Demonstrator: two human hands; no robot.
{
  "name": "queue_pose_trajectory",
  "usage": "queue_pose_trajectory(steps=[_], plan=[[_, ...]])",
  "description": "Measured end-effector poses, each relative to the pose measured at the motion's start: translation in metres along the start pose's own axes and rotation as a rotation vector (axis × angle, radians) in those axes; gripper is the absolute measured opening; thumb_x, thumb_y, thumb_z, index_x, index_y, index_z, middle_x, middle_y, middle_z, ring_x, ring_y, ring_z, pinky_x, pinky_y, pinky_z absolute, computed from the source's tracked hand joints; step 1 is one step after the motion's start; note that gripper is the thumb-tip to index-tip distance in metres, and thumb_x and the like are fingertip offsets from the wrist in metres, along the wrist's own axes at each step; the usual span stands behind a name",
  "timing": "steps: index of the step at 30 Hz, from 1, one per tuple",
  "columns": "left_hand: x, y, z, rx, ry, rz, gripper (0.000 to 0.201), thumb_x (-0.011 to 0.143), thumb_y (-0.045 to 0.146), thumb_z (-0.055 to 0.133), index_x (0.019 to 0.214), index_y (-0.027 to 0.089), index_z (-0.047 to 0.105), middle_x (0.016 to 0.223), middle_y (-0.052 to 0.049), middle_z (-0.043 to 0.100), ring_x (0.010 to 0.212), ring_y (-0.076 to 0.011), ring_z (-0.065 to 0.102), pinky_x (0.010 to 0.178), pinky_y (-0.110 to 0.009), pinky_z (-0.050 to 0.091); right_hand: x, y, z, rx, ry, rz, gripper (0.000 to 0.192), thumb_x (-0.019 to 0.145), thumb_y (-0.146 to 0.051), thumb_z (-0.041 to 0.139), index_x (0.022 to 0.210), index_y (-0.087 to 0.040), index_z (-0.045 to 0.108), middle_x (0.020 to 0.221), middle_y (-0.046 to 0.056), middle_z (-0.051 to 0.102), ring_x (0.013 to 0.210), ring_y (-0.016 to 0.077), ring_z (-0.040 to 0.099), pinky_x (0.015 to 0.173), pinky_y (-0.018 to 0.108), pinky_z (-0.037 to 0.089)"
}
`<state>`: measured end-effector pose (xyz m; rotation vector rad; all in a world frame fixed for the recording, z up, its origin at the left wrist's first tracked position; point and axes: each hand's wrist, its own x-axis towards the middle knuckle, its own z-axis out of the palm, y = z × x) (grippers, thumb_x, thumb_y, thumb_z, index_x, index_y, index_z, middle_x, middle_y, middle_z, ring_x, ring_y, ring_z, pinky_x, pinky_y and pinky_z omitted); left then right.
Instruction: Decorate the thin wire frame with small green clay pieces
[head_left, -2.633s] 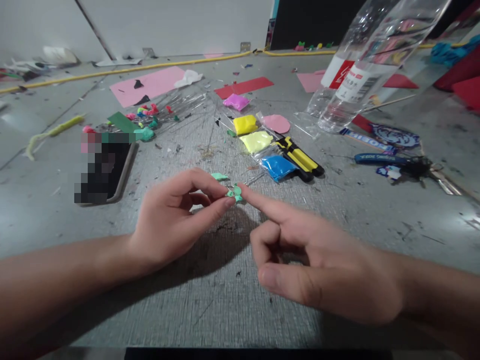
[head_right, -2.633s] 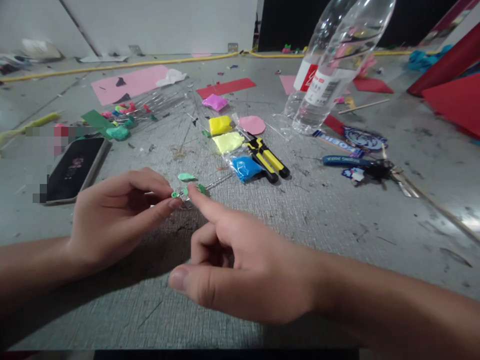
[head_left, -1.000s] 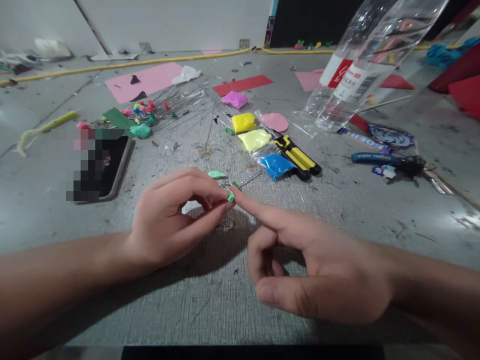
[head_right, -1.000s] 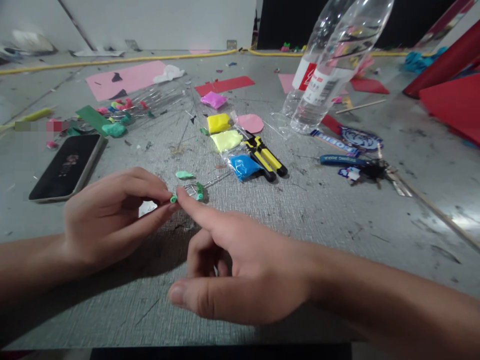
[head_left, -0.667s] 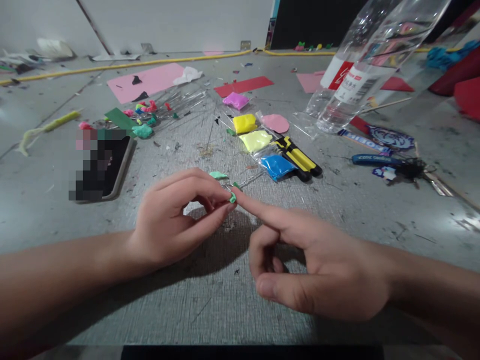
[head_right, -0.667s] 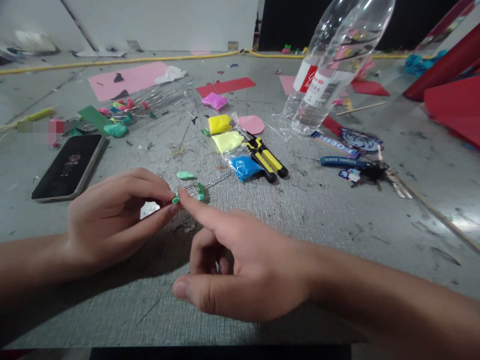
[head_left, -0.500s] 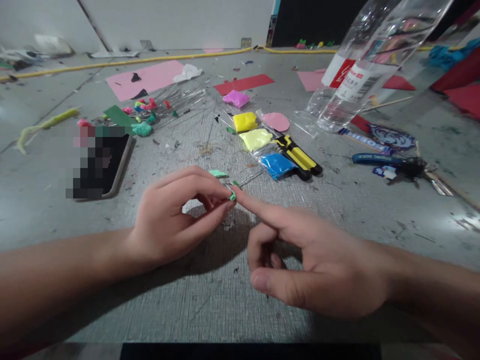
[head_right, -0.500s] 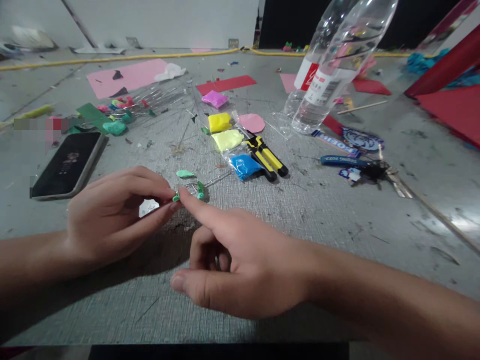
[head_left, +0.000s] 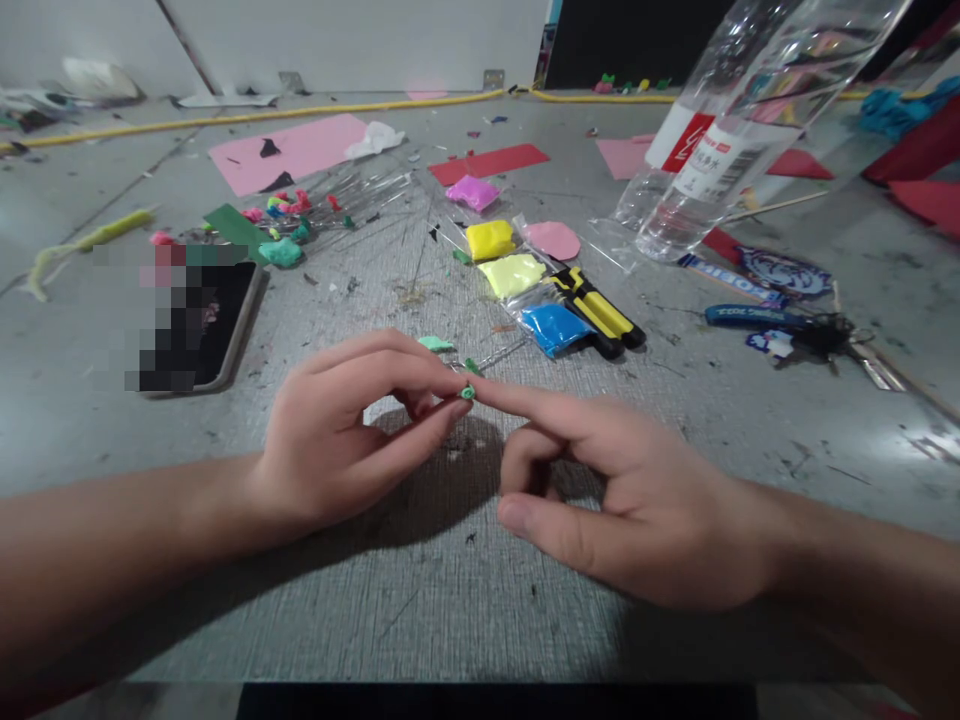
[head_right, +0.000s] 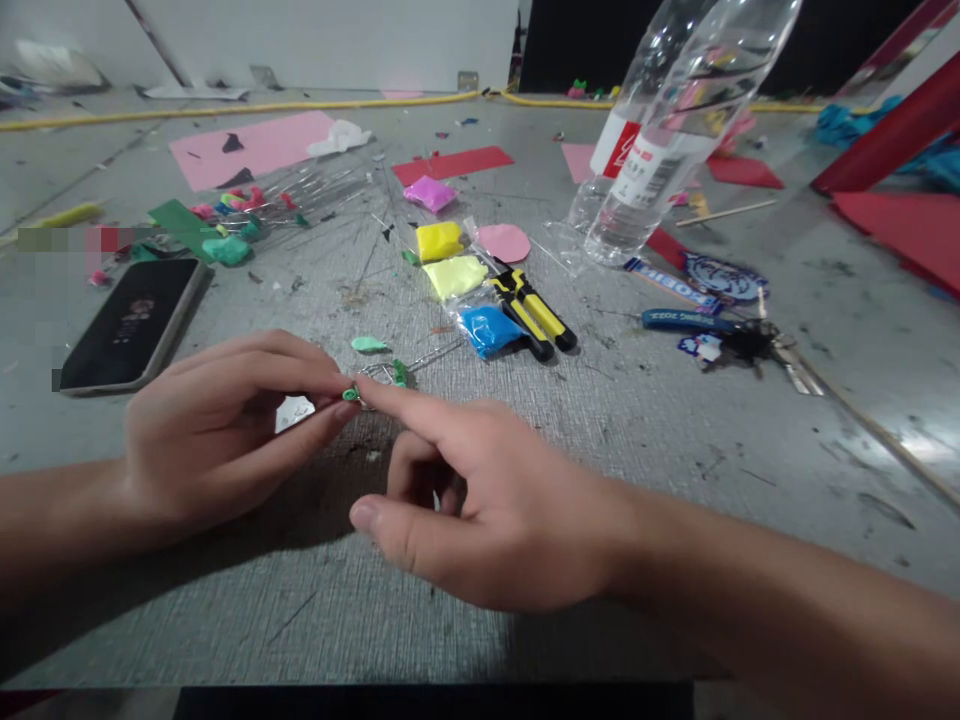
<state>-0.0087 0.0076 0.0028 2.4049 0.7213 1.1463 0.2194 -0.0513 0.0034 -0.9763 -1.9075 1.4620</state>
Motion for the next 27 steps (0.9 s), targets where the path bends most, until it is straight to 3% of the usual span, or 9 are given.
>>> queue_pose_trajectory(steps=[12, 21, 27], plan=[[0.0007, 0.0002, 0.0007, 0.001, -0.001, -0.002, 0.02, 0.087, 0.015, 0.072, 0.099, 0.03, 0.078, 0.085, -0.002, 0.078, 0.067, -0.016, 0.072, 0.059, -0.03, 0.063, 0.0031, 0.0031, 0.0022, -0.161, 0.108, -0.111, 0.065, 0.094, -0.023, 0.061, 0.157, -0.019, 0.047, 0.072, -0.003, 0.066, 0.062, 0.0138, 0.055, 0.058, 0.027, 0.047], [0.0, -0.0021, 0.0006, -0.046, -0.019, -0.051, 0.017, 0.087, 0.02, 0.074, 0.098, 0.031, 0.08, 0.09, -0.004, 0.08, 0.074, -0.0183, 0.074, 0.062, -0.031, 0.065, 0.003, 0.0063, 0.0034, -0.286, 0.105, -0.153, 0.061, 0.096, -0.024, 0.058, 0.155, -0.018, 0.049, 0.07, -0.003, 0.069, 0.058, 0.0135, 0.056, 0.057, 0.027, 0.044], [0.0026, -0.0007, -0.0006, -0.141, -0.109, -0.039, 0.015, 0.086, 0.018, 0.075, 0.095, 0.03, 0.078, 0.087, -0.004, 0.079, 0.071, -0.0183, 0.073, 0.06, -0.031, 0.063, 0.0038, 0.0045, 0.0021, -0.377, 0.247, -0.18, 0.036, 0.097, -0.027, 0.059, 0.131, -0.021, 0.069, 0.072, 0.0, 0.071, 0.062, 0.0159, 0.062, 0.062, 0.029, 0.048]])
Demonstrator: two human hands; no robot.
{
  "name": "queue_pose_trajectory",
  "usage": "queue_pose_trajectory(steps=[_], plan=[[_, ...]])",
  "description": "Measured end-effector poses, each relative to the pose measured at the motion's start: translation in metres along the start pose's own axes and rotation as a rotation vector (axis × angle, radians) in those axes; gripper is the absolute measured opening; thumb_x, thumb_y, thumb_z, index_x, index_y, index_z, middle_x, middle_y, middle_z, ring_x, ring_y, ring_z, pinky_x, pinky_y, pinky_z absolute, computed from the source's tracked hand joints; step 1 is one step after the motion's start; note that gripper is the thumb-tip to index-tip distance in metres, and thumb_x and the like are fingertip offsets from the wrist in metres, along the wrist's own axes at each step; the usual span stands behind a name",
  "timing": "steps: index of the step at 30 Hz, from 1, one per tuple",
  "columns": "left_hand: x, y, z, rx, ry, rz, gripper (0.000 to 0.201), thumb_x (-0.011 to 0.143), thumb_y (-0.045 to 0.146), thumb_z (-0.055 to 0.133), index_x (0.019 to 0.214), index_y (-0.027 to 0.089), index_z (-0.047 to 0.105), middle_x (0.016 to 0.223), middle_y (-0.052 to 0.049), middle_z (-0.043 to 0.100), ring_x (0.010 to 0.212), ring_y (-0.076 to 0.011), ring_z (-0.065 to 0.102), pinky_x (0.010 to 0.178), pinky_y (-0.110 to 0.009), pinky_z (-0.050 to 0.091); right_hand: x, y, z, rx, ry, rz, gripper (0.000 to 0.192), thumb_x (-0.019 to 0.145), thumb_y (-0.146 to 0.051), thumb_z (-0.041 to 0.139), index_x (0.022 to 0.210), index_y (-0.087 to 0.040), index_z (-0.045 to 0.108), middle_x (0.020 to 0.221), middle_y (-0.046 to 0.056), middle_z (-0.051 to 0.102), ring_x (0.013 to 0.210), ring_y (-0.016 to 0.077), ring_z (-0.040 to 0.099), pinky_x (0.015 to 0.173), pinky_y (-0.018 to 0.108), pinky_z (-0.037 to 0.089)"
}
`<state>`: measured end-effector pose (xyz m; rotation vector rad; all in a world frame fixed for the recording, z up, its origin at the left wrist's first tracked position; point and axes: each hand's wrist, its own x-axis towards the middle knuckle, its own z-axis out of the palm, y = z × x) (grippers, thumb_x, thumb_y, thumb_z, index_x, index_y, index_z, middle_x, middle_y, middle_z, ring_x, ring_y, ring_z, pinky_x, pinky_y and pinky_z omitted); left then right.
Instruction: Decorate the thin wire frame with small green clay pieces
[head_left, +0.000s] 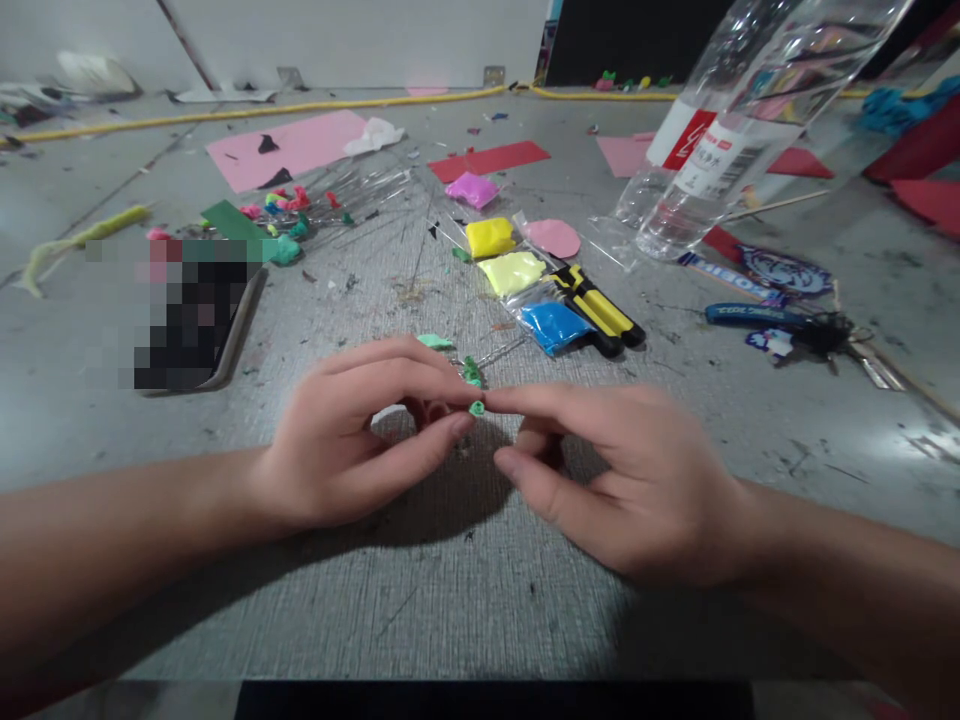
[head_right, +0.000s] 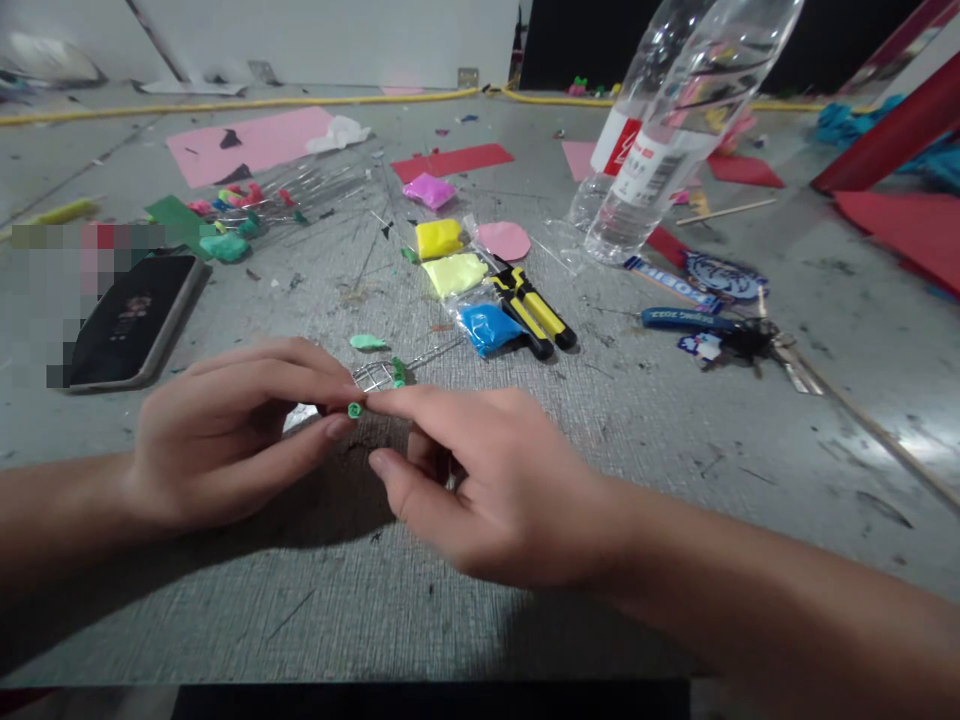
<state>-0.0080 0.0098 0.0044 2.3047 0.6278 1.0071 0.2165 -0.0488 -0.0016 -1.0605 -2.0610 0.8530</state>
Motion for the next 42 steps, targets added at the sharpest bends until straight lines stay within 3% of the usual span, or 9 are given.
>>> queue_pose_trajectory(steps=[7, 17, 22, 35, 38, 42], plan=[[0.001, 0.003, 0.002, -0.156, -0.108, -0.04, 0.015, 0.087, 0.016, 0.075, 0.094, 0.029, 0.077, 0.08, -0.003, 0.078, 0.068, -0.0183, 0.072, 0.056, -0.03, 0.06, 0.003, 0.003, -0.004, -0.052, 0.063, -0.077, 0.019, 0.1, -0.035, 0.063, 0.104, -0.021, 0.075, 0.073, 0.001, 0.071, 0.064, 0.0153, 0.064, 0.064, 0.029, 0.045], [0.001, 0.0, 0.001, -0.211, -0.126, 0.01, 0.012, 0.087, 0.016, 0.077, 0.094, 0.026, 0.077, 0.081, -0.003, 0.079, 0.069, -0.0171, 0.073, 0.06, -0.027, 0.06, 0.002, 0.003, -0.006, -0.111, 0.066, -0.167, 0.019, 0.103, -0.033, 0.061, 0.096, -0.021, 0.074, 0.073, 0.0, 0.072, 0.063, 0.013, 0.064, 0.061, 0.026, 0.044], [0.0, -0.002, 0.002, -0.314, -0.115, -0.07, 0.005, 0.091, 0.02, 0.074, 0.094, 0.021, 0.078, 0.081, -0.005, 0.077, 0.071, -0.0158, 0.071, 0.061, -0.024, 0.059, 0.001, 0.006, -0.003, -0.133, 0.116, -0.254, 0.019, 0.103, -0.033, 0.063, 0.091, -0.022, 0.072, 0.071, -0.001, 0.072, 0.06, 0.0121, 0.062, 0.057, 0.025, 0.042], [0.001, -0.005, 0.001, -0.352, -0.202, -0.044, 0.008, 0.089, 0.013, 0.075, 0.092, 0.02, 0.075, 0.082, -0.005, 0.077, 0.075, -0.0156, 0.072, 0.068, -0.025, 0.06, 0.001, 0.008, -0.004, -0.16, 0.096, -0.27, 0.016, 0.101, -0.029, 0.064, 0.088, -0.023, 0.07, 0.07, -0.001, 0.07, 0.059, 0.0126, 0.061, 0.056, 0.027, 0.044], [0.002, -0.006, 0.0, -0.26, -0.289, 0.044, 0.009, 0.09, 0.013, 0.074, 0.096, 0.02, 0.074, 0.085, -0.005, 0.078, 0.076, -0.015, 0.073, 0.069, -0.024, 0.06, 0.002, 0.006, -0.005, -0.16, 0.169, -0.234, 0.014, 0.098, -0.021, 0.064, 0.086, -0.024, 0.07, 0.069, -0.002, 0.071, 0.058, 0.0135, 0.062, 0.056, 0.028, 0.047], [0.0, -0.006, -0.002, -0.03, -0.47, 0.299, 0.016, 0.095, 0.011, 0.067, 0.108, 0.019, 0.073, 0.094, -0.009, 0.079, 0.08, -0.017, 0.076, 0.07, -0.026, 0.06, 0.007, 0.01, -0.007, -0.141, 0.354, -0.15, 0.019, 0.091, -0.009, 0.064, 0.079, -0.023, 0.066, 0.063, -0.004, 0.068, 0.055, 0.0115, 0.06, 0.054, 0.026, 0.047]])
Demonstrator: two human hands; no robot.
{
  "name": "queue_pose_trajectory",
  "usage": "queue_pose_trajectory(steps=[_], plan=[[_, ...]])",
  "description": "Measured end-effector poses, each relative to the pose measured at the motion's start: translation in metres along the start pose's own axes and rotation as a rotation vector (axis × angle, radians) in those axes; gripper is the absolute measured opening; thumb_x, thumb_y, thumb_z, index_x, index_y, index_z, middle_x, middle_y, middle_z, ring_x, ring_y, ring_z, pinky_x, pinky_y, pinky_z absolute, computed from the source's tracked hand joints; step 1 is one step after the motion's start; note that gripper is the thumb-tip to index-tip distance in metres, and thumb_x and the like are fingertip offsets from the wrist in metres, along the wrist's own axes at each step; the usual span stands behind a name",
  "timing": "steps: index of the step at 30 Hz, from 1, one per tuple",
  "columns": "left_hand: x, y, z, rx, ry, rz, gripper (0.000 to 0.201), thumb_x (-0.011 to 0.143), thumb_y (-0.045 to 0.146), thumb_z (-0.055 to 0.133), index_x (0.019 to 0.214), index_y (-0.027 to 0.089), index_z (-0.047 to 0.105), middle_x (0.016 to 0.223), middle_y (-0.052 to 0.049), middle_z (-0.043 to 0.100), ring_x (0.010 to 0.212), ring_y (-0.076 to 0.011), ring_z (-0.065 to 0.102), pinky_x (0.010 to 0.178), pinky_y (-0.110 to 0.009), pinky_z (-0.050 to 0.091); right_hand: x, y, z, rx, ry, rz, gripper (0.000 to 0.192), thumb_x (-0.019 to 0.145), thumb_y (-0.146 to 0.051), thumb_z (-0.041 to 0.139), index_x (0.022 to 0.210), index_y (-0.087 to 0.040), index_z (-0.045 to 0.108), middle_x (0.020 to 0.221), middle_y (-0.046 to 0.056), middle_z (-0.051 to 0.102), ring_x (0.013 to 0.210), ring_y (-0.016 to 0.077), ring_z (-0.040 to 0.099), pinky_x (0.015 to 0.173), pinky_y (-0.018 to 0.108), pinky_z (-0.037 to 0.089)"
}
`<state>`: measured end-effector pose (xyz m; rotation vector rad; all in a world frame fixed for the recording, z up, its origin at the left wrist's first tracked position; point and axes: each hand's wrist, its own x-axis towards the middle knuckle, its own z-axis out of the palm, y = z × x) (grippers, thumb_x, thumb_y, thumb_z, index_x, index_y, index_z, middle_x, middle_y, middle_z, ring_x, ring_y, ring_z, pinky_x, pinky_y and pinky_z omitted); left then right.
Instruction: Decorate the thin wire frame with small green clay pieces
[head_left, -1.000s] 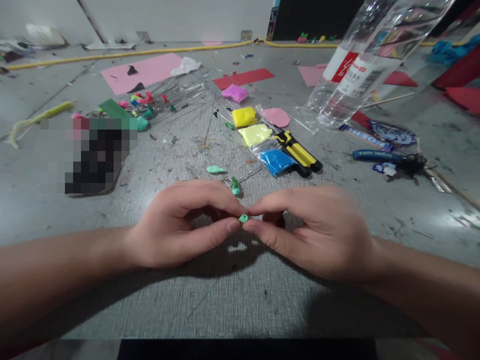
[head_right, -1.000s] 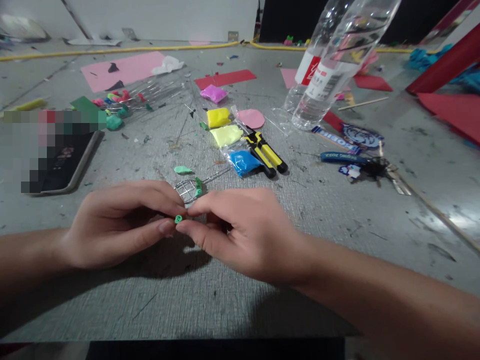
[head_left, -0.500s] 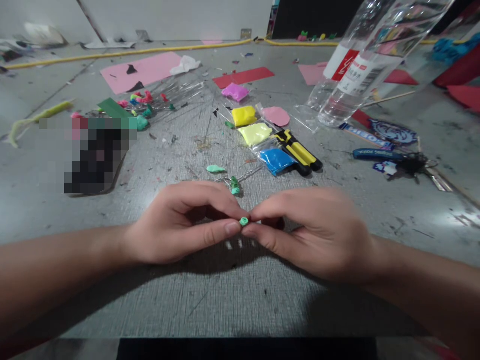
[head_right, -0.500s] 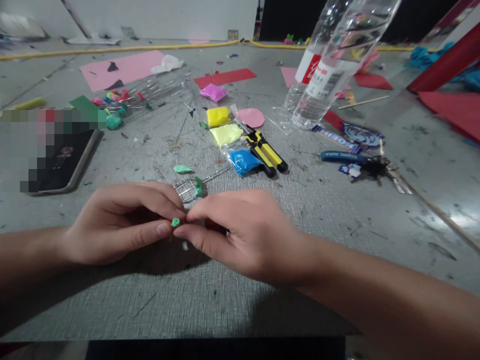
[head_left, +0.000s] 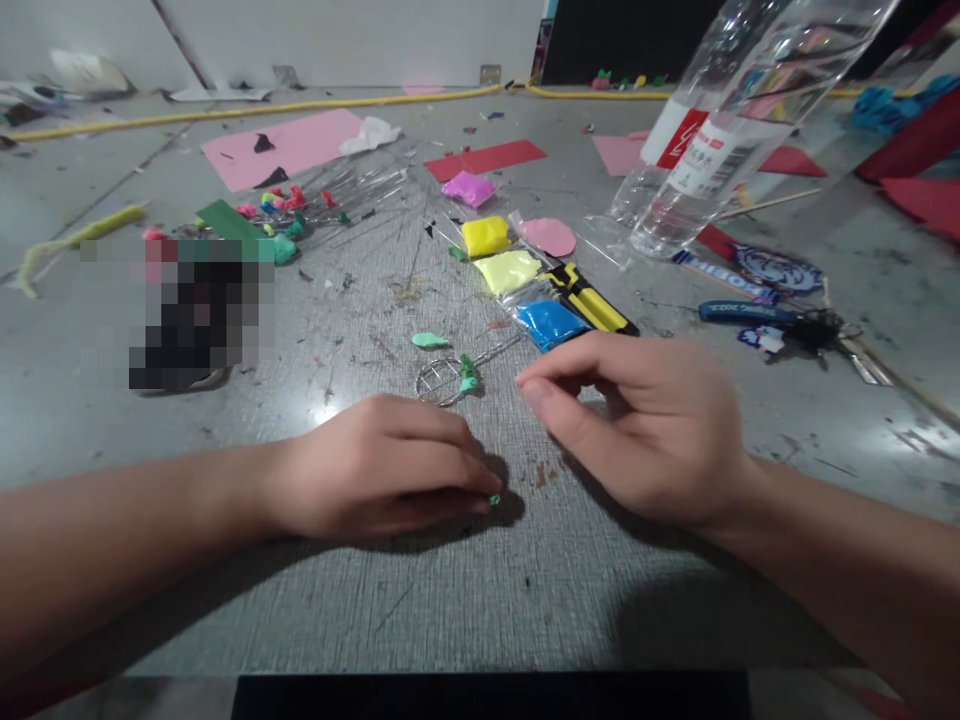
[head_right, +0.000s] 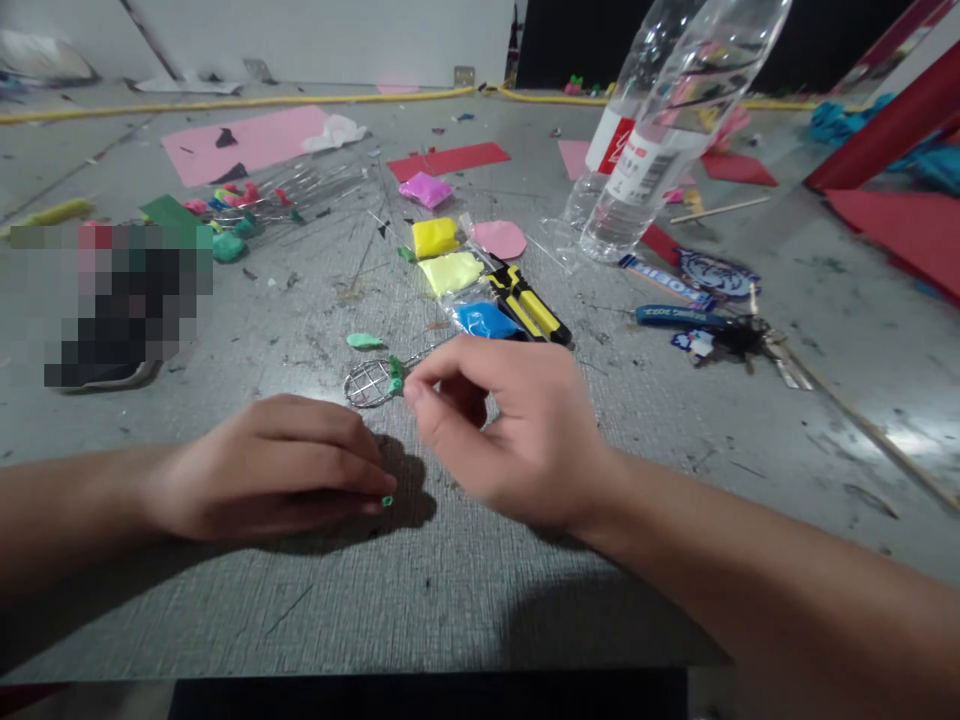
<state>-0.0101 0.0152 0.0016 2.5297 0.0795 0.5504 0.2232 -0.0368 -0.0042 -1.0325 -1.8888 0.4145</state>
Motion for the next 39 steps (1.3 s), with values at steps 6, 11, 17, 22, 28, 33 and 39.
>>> queue_pose_trajectory(steps=[6, 11, 17, 22, 28, 33, 39], plan=[[-0.005, 0.0, 0.002, 0.468, -0.164, 0.032, 0.022, 0.102, 0.016, 0.052, 0.111, 0.017, 0.072, 0.082, -0.006, 0.076, 0.067, -0.0158, 0.069, 0.059, -0.027, 0.054, 0.004, 0.011, 0.006, -0.034, 0.008, 0.046, 0.014, 0.091, -0.014, 0.065, 0.079, -0.02, 0.069, 0.061, -0.005, 0.066, 0.051, 0.0098, 0.054, 0.049, 0.025, 0.04], [-0.006, -0.004, 0.005, 0.527, -0.097, 0.04, 0.02, 0.101, 0.025, 0.056, 0.111, 0.016, 0.071, 0.078, -0.004, 0.073, 0.062, -0.0153, 0.065, 0.054, -0.028, 0.05, 0.003, 0.011, 0.008, -0.04, -0.007, 0.058, 0.014, 0.091, -0.014, 0.065, 0.079, -0.019, 0.071, 0.062, -0.004, 0.066, 0.053, 0.0092, 0.055, 0.051, 0.023, 0.041], [-0.007, -0.02, -0.002, 0.62, 0.227, -0.199, 0.017, 0.101, 0.025, 0.056, 0.101, 0.018, 0.072, 0.088, -0.006, 0.073, 0.077, -0.017, 0.069, 0.069, -0.029, 0.056, 0.003, 0.012, 0.008, -0.031, -0.02, 0.092, 0.014, 0.091, -0.016, 0.065, 0.079, -0.018, 0.071, 0.064, -0.002, 0.069, 0.055, 0.0103, 0.059, 0.053, 0.023, 0.043], [-0.011, -0.047, -0.01, 0.749, 0.214, -0.479, 0.037, 0.098, 0.028, 0.058, 0.129, 0.012, 0.069, 0.126, -0.019, 0.069, 0.114, -0.0311, 0.067, 0.101, -0.05, 0.052, 0.003, 0.011, 0.009, -0.033, -0.015, 0.095, 0.015, 0.091, -0.018, 0.064, 0.078, -0.019, 0.07, 0.06, -0.004, 0.065, 0.053, 0.01, 0.056, 0.052, 0.024, 0.042], [-0.009, -0.057, -0.013, 0.541, 0.27, -0.557, 0.023, 0.096, 0.034, 0.061, 0.104, 0.019, 0.077, 0.107, -0.011, 0.077, 0.104, -0.0263, 0.07, 0.098, -0.045, 0.053, 0.003, 0.011, 0.009, -0.014, -0.018, 0.092, 0.014, 0.091, -0.019, 0.064, 0.077, -0.02, 0.068, 0.059, -0.004, 0.064, 0.052, 0.0105, 0.055, 0.051, 0.024, 0.042], [-0.003, -0.036, -0.016, 0.368, 0.365, -0.485, 0.022, 0.097, 0.03, 0.059, 0.11, 0.021, 0.075, 0.1, -0.007, 0.079, 0.084, -0.0194, 0.07, 0.08, -0.033, 0.056, 0.003, 0.013, 0.009, -0.012, -0.022, 0.091, 0.011, 0.091, -0.017, 0.064, 0.081, -0.019, 0.069, 0.062, -0.003, 0.066, 0.054, 0.0111, 0.057, 0.052, 0.024, 0.043], [0.002, -0.005, -0.01, 0.052, 0.305, -0.335, 0.012, 0.094, 0.022, 0.063, 0.095, 0.019, 0.074, 0.079, -0.003, 0.076, 0.069, -0.0138, 0.067, 0.066, -0.025, 0.053, 0.002, 0.011, 0.007, 0.04, -0.126, -0.028, 0.014, 0.092, -0.019, 0.068, 0.105, -0.018, 0.07, 0.078, 0.0, 0.071, 0.065, 0.013, 0.064, 0.061, 0.026, 0.05]])
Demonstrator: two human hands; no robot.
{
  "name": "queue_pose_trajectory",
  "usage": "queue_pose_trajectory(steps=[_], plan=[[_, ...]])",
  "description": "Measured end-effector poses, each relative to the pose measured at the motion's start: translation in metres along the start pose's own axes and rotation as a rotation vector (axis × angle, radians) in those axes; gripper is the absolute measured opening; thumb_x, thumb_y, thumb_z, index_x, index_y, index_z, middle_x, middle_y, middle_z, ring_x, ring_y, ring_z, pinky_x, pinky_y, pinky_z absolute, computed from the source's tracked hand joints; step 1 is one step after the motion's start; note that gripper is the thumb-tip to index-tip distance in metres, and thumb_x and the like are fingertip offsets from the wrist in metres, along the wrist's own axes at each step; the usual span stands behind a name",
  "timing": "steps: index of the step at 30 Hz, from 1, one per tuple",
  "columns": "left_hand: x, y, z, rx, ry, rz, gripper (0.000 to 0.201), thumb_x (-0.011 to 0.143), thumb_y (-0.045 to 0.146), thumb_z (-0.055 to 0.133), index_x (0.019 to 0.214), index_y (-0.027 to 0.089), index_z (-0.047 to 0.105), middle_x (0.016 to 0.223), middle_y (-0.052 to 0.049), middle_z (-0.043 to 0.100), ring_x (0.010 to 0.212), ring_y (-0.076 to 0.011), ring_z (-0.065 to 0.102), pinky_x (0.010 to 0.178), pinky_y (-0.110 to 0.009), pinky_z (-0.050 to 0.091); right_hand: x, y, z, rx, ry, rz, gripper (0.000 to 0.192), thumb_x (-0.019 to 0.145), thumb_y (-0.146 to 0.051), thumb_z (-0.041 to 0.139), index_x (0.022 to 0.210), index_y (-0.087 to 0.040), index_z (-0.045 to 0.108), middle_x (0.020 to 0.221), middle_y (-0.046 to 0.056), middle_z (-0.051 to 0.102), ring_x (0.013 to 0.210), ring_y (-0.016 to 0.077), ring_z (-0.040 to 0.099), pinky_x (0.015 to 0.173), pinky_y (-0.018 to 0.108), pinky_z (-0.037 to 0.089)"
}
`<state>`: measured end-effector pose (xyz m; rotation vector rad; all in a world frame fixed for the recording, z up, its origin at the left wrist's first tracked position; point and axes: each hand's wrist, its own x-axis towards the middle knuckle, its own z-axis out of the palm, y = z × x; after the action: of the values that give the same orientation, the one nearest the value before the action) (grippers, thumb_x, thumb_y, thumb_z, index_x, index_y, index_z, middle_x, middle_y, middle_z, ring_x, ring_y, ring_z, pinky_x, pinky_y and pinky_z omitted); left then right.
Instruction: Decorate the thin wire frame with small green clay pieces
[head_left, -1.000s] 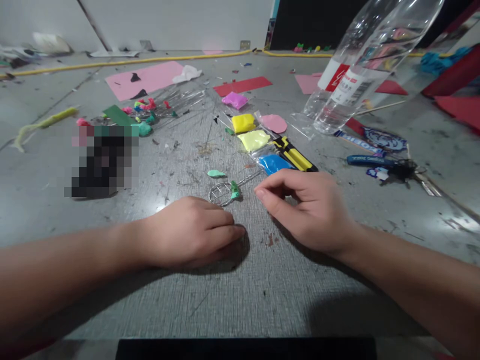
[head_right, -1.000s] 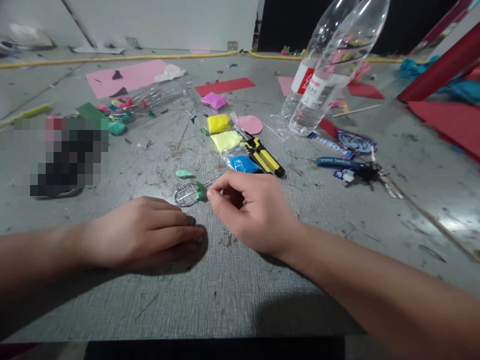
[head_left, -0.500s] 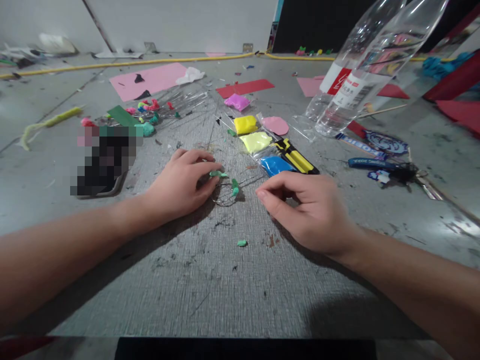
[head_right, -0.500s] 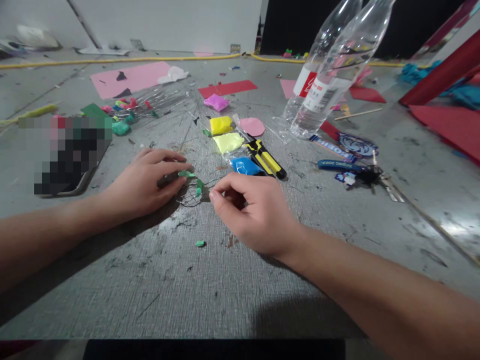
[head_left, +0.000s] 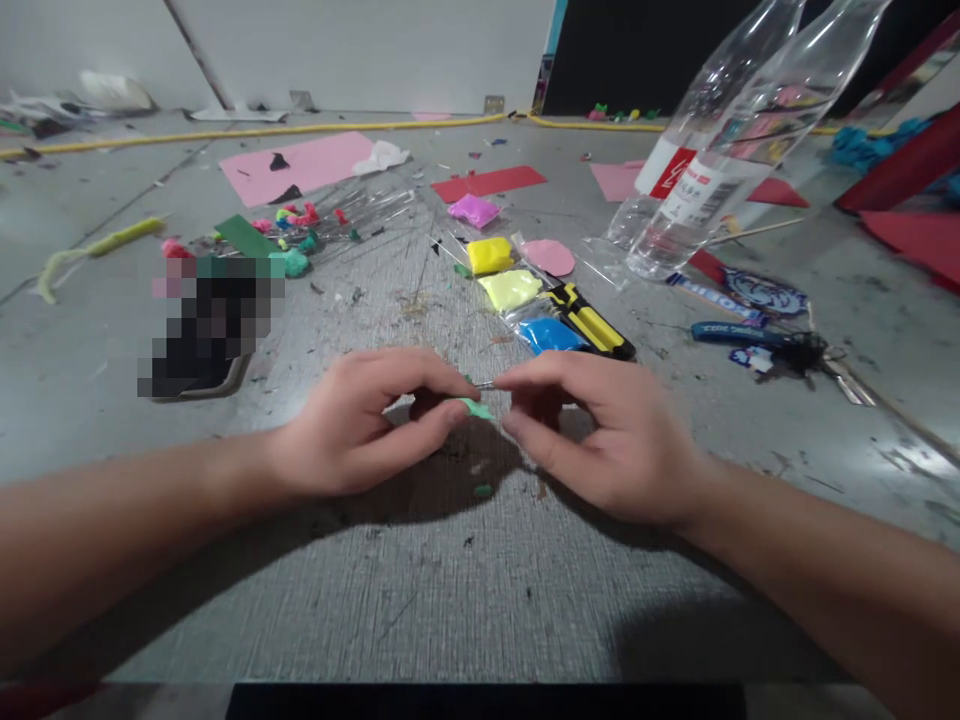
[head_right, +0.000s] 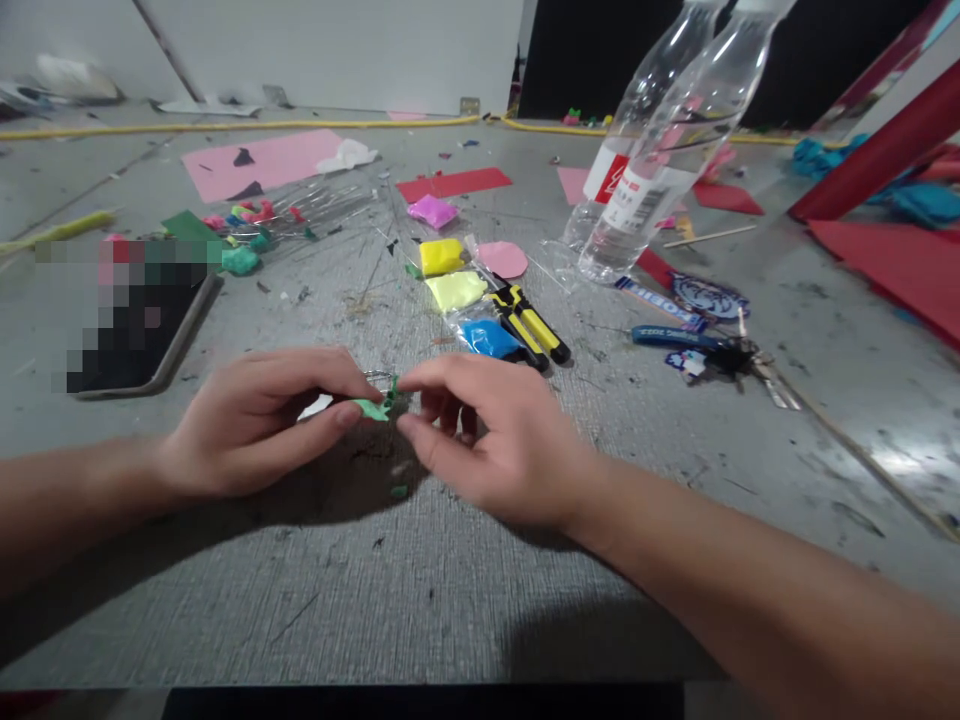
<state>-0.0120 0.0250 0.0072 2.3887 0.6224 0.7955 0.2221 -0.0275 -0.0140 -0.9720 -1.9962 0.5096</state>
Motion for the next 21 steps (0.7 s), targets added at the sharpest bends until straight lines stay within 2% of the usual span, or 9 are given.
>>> queue_pose_trajectory(steps=[4, 7, 11, 15, 18, 21], plan=[[-0.004, 0.011, 0.008, -0.231, -0.026, -0.216, 0.011, 0.095, 0.024, 0.066, 0.091, 0.016, 0.074, 0.076, -0.003, 0.076, 0.065, -0.0123, 0.066, 0.059, -0.022, 0.053, -0.003, -0.003, -0.002, -0.035, -0.07, -0.114, 0.007, 0.098, -0.023, 0.065, 0.103, -0.021, 0.069, 0.082, 0.001, 0.072, 0.07, 0.0145, 0.065, 0.066, 0.028, 0.052], [-0.007, 0.016, 0.013, -0.327, -0.036, -0.296, 0.014, 0.096, 0.027, 0.066, 0.091, 0.016, 0.074, 0.076, -0.003, 0.076, 0.066, -0.0129, 0.067, 0.059, -0.022, 0.055, -0.003, -0.004, -0.003, -0.054, -0.071, -0.138, 0.008, 0.101, -0.022, 0.061, 0.099, -0.022, 0.069, 0.086, 0.003, 0.072, 0.075, 0.0165, 0.066, 0.069, 0.03, 0.052], [-0.01, 0.02, 0.018, -0.291, -0.039, -0.315, 0.018, 0.097, 0.03, 0.064, 0.093, 0.015, 0.073, 0.073, -0.002, 0.074, 0.061, -0.0122, 0.065, 0.054, -0.021, 0.052, -0.002, -0.003, -0.004, -0.046, -0.117, -0.187, 0.013, 0.103, -0.02, 0.057, 0.098, -0.021, 0.068, 0.089, 0.005, 0.073, 0.08, 0.0178, 0.067, 0.07, 0.031, 0.051], [-0.01, 0.02, 0.019, -0.196, -0.095, -0.272, 0.017, 0.097, 0.028, 0.063, 0.094, 0.016, 0.075, 0.073, -0.002, 0.075, 0.064, -0.0129, 0.067, 0.056, -0.021, 0.052, -0.003, -0.004, -0.005, -0.061, -0.193, -0.228, 0.017, 0.103, -0.017, 0.053, 0.094, -0.019, 0.067, 0.086, 0.005, 0.071, 0.077, 0.0171, 0.064, 0.069, 0.03, 0.05], [-0.01, 0.017, 0.018, -0.188, -0.116, -0.245, 0.015, 0.096, 0.025, 0.063, 0.092, 0.017, 0.075, 0.075, -0.001, 0.076, 0.067, -0.0126, 0.068, 0.06, -0.02, 0.053, -0.003, -0.005, -0.005, -0.072, -0.22, -0.223, 0.019, 0.102, -0.016, 0.051, 0.091, -0.019, 0.066, 0.083, 0.004, 0.069, 0.074, 0.0166, 0.06, 0.067, 0.03, 0.048], [-0.008, 0.015, 0.018, -0.242, -0.089, -0.245, 0.012, 0.095, 0.023, 0.065, 0.092, 0.017, 0.075, 0.077, 0.0, 0.077, 0.068, -0.0117, 0.068, 0.062, -0.02, 0.054, -0.003, -0.006, -0.005, -0.047, -0.205, -0.183, 0.016, 0.101, -0.015, 0.052, 0.092, -0.019, 0.064, 0.082, 0.003, 0.067, 0.071, 0.0155, 0.058, 0.065, 0.029, 0.045]])
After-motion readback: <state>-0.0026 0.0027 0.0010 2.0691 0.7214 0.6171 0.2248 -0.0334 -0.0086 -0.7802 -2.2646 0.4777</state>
